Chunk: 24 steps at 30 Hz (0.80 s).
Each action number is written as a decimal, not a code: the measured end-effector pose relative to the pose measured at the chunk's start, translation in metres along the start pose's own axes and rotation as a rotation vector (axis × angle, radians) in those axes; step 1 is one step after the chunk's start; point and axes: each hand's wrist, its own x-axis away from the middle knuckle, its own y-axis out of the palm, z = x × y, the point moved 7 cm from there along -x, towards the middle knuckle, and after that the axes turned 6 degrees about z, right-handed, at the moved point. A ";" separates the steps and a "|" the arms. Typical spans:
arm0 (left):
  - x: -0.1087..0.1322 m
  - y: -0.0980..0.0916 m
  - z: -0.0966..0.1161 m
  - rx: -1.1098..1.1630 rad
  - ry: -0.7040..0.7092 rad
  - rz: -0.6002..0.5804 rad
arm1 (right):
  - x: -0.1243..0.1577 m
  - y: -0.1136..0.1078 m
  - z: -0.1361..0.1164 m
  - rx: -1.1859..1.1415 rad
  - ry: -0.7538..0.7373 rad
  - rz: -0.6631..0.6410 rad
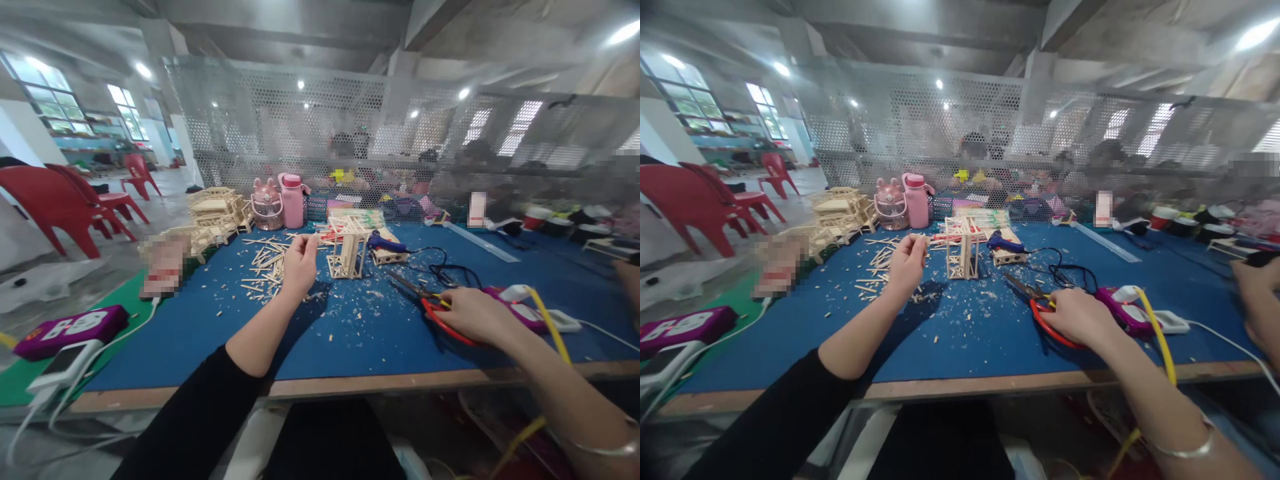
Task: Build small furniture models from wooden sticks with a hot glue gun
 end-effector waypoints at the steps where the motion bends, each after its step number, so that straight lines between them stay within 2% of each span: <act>1: 0.002 0.002 0.001 -0.004 0.011 -0.010 | -0.005 0.006 0.005 0.000 0.004 -0.027; 3: 0.006 0.005 0.002 -0.036 0.034 -0.041 | -0.016 0.014 0.009 0.001 0.006 -0.070; 5: 0.012 0.011 0.004 -0.109 0.067 -0.113 | -0.023 0.010 0.009 0.059 0.024 -0.052; 7: 0.018 0.019 0.006 -0.200 0.118 -0.214 | -0.026 -0.007 0.005 0.154 0.052 0.023; 9: 0.024 0.027 0.008 -0.268 0.174 -0.325 | -0.028 -0.027 -0.014 0.186 0.014 0.102; 10: 0.027 0.032 0.009 -0.290 0.198 -0.374 | -0.030 -0.034 -0.031 0.151 -0.071 0.121; 13: 0.033 0.039 0.009 -0.338 0.252 -0.449 | -0.031 -0.056 -0.101 -0.093 -0.516 0.304; 16: 0.033 0.039 0.009 -0.366 0.273 -0.455 | -0.035 -0.059 -0.147 -0.242 -0.763 0.450; 19: 0.031 0.037 0.007 -0.399 0.269 -0.454 | -0.041 -0.051 -0.165 -0.291 -0.862 0.492; 24: 0.030 0.039 0.004 -0.433 0.300 -0.482 | -0.039 -0.046 -0.159 -0.401 -0.862 0.542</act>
